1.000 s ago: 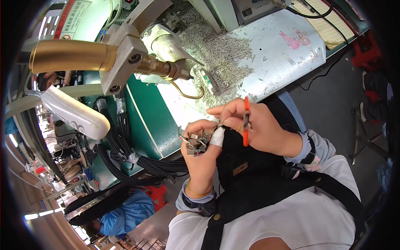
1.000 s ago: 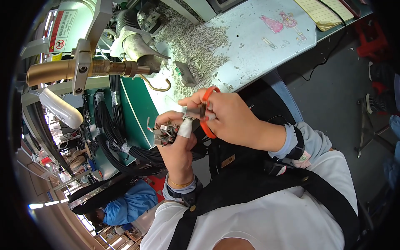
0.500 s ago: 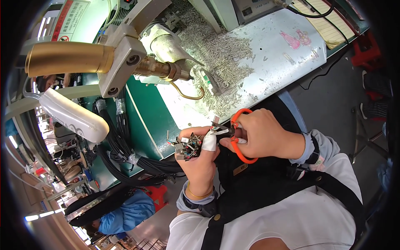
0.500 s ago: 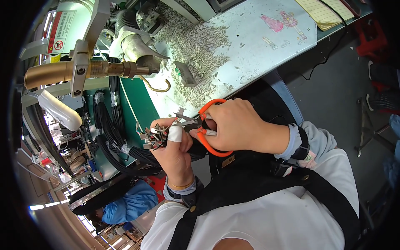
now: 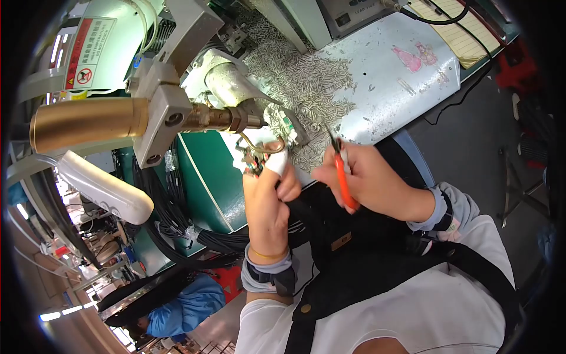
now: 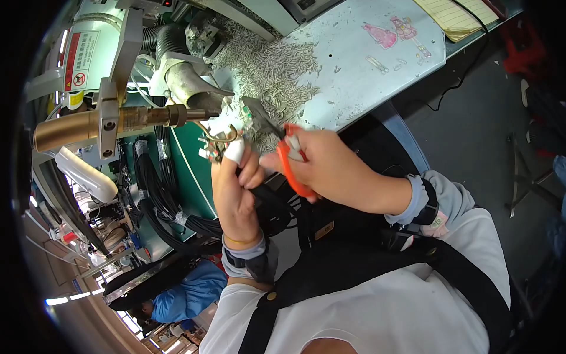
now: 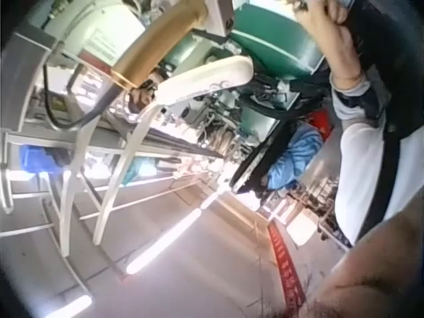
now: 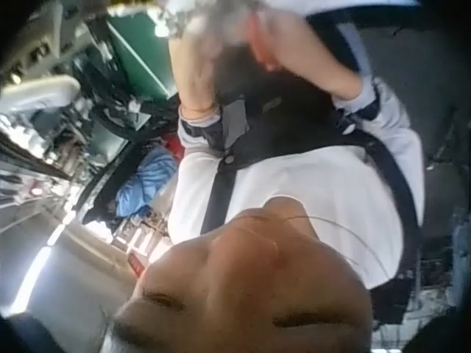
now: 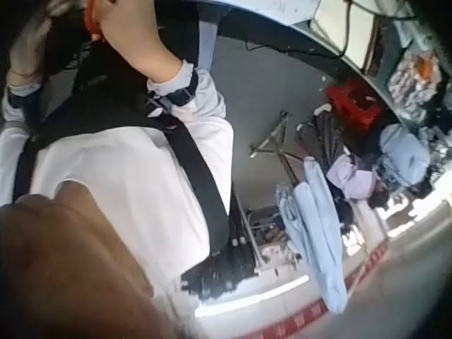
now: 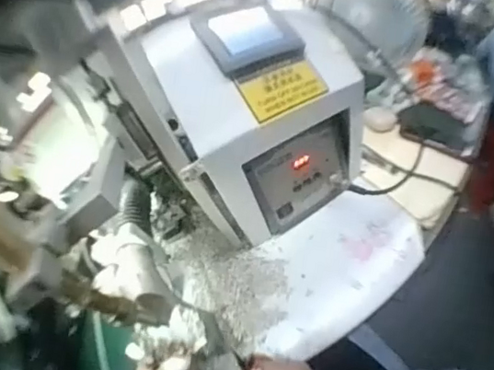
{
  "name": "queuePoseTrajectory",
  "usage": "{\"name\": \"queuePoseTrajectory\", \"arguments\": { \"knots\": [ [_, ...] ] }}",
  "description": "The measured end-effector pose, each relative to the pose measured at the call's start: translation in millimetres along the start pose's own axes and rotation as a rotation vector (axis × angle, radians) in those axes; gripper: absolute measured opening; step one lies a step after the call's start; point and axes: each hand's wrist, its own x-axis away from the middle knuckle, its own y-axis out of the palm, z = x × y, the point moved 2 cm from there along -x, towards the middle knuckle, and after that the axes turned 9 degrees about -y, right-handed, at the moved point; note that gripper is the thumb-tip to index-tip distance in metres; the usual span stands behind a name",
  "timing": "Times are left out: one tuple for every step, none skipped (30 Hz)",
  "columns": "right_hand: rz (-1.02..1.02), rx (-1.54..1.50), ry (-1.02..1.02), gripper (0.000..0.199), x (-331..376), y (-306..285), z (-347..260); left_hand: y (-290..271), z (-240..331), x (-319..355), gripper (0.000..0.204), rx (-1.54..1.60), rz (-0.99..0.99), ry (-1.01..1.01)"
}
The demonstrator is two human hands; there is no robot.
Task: The person trims the ends of wires on a connector using shears, then inserts the connector into a machine to crimp it, repeating this process for several units.
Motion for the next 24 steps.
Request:
{"name": "queuePoseTrajectory", "arguments": {
  "knots": [
    [0.057, -0.1, 0.035, 0.02, -5, -1, -3, 0, 2, -5, 0.008, 0.034, -0.02, 0.0],
    [0.061, -0.102, 0.034, 0.02, -12, -2, -3, 2, 4, -9, 0.008, 0.031, -0.022, -0.002],
    [0.093, 0.036, -0.058, 0.017, -21, -5, -4, 3, 5, -12, 0.009, 0.01, -0.013, -0.004],
    [0.124, 0.174, -0.149, 0.015, -30, -7, -5, 4, 6, -15, 0.011, -0.011, -0.004, -0.005],
    [0.155, 0.313, -0.237, 0.013, -38, -9, -7, 3, 7, -17, 0.012, -0.031, 0.006, -0.008],
    [0.156, 0.312, -0.236, 0.013, -43, -10, -8, 2, 7, -19, 0.012, -0.031, 0.007, -0.01],
    [0.144, 0.298, -0.208, 0.012, -49, -10, -9, 1, 8, -20, 0.014, -0.04, 0.004, -0.016],
    [0.132, 0.284, -0.18, 0.011, -53, -11, -10, -1, 9, -21, 0.015, -0.048, 0.001, -0.021],
    [0.119, 0.271, -0.151, 0.01, -55, -11, -11, -3, 9, -22, 0.017, -0.056, -0.001, -0.027],
    [0.118, 0.269, -0.15, 0.01, -57, -12, -11, -4, 10, -22, 0.017, -0.056, 0.001, -0.028],
    [0.117, 0.28, -0.161, 0.01, -58, -12, -12, -5, 10, -23, 0.018, -0.058, -0.021, -0.026],
    [0.116, 0.29, -0.171, 0.01, -58, -12, -12, -6, 11, -23, 0.019, -0.059, -0.042, -0.023],
    [0.115, 0.301, -0.181, 0.01, -59, -12, -12, -7, 11, -24, 0.021, -0.06, -0.063, -0.021],
    [0.114, 0.301, -0.178, 0.01, -59, -12, -12, -8, 11, -24, 0.021, -0.058, -0.061, -0.023],
    [0.13, 0.337, -0.227, 0.01, -59, -12, -12, -8, 11, -24, 0.021, -0.054, -0.065, -0.024],
    [0.146, 0.374, -0.277, 0.01, -59, -12, -12, -9, 11, -25, 0.021, -0.05, -0.07, -0.026],
    [0.162, 0.411, -0.326, 0.01, -59, -12, -13, -9, 11, -25, 0.022, -0.046, -0.074, -0.027],
    [0.162, 0.411, -0.324, 0.01, -59, -13, -13, -8, 11, -24, 0.022, -0.046, -0.073, -0.028],
    [0.151, 0.411, -0.307, 0.01, -59, -14, -13, -7, 11, -23, 0.022, -0.052, -0.052, -0.022],
    [0.139, 0.411, -0.289, 0.01, -58, -14, -13, -6, 11, -21, 0.022, -0.058, -0.03, -0.016],
    [0.127, 0.411, -0.271, 0.01, -58, -14, -13, -6, 11, -21, 0.022, -0.065, -0.008, -0.01],
    [0.126, 0.41, -0.27, 0.01, -58, -14, -12, -6, 10, -21, 0.022, -0.065, -0.007, -0.01],
    [0.131, 0.403, -0.281, 0.01, -58, -15, -12, -5, 10, -21, 0.022, -0.06, -0.015, -0.015],
    [0.136, 0.397, -0.292, 0.01, -58, -15, -11, -5, 10, -21, 0.022, -0.056, -0.024, -0.021]
  ]
}}
